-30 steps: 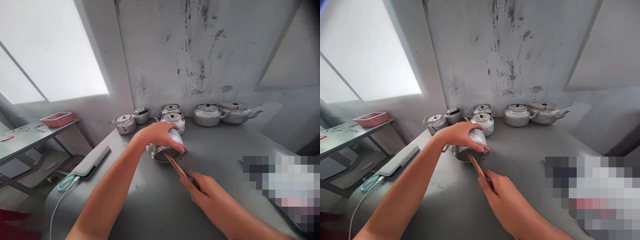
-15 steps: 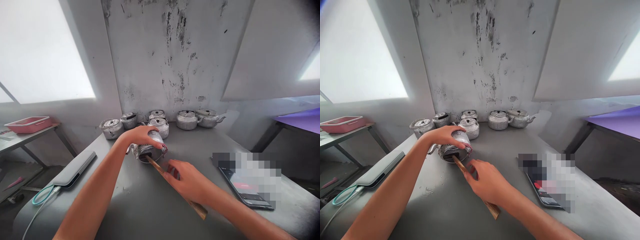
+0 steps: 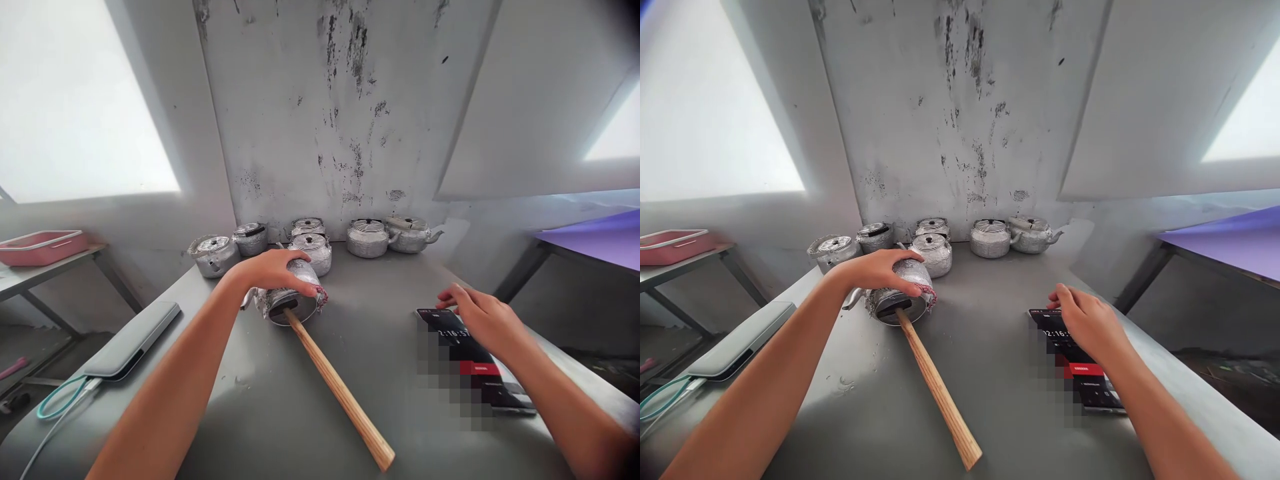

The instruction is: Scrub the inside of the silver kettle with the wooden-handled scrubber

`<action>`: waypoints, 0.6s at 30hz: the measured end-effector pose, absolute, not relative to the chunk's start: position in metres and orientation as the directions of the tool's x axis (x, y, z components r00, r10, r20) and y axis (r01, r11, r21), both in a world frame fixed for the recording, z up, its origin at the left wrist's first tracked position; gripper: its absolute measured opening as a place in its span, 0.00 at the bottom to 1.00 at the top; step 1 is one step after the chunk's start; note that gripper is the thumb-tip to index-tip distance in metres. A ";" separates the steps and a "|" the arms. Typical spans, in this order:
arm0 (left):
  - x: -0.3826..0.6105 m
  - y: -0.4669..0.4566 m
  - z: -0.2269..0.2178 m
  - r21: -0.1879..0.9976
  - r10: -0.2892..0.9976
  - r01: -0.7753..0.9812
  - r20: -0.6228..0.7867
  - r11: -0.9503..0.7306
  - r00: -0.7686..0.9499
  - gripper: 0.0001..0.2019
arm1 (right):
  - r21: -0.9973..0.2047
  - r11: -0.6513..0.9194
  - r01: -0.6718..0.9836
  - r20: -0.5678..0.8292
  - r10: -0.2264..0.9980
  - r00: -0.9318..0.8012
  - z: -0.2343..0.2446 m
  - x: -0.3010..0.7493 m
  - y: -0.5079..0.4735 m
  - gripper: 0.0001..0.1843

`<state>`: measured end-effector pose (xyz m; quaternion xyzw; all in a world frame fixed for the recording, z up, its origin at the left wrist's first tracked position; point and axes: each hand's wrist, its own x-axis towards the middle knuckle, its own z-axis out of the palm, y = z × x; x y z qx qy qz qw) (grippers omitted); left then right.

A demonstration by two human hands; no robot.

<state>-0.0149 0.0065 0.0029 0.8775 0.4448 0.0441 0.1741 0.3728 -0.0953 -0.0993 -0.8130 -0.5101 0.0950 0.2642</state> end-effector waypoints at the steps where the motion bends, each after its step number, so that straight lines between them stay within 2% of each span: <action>1: -0.014 0.007 0.003 0.341 0.795 0.767 -0.083 -0.544 0.601 0.47 | -0.523 -0.348 0.778 0.100 0.881 0.462 -0.100 0.373 -0.096 0.16; 4: -0.013 0.008 0.005 0.331 0.788 0.767 -0.099 -0.550 0.608 0.46 | -0.526 -0.347 0.777 0.081 0.889 0.451 -0.099 0.374 -0.098 0.14; 9: -0.012 0.006 0.006 0.318 0.788 0.769 -0.096 -0.554 0.608 0.45 | -0.547 -0.356 0.757 0.138 0.854 0.502 -0.094 0.375 -0.101 0.17; 14: -0.012 0.004 0.007 0.299 0.795 0.782 -0.105 -0.547 0.597 0.45 | -0.558 -0.364 0.745 0.098 0.863 0.495 -0.090 0.366 -0.103 0.14; 18: -0.012 0.005 0.007 0.307 0.794 0.782 -0.115 -0.543 0.596 0.45 | -0.573 -0.377 0.727 0.080 0.858 0.508 -0.086 0.361 -0.104 0.20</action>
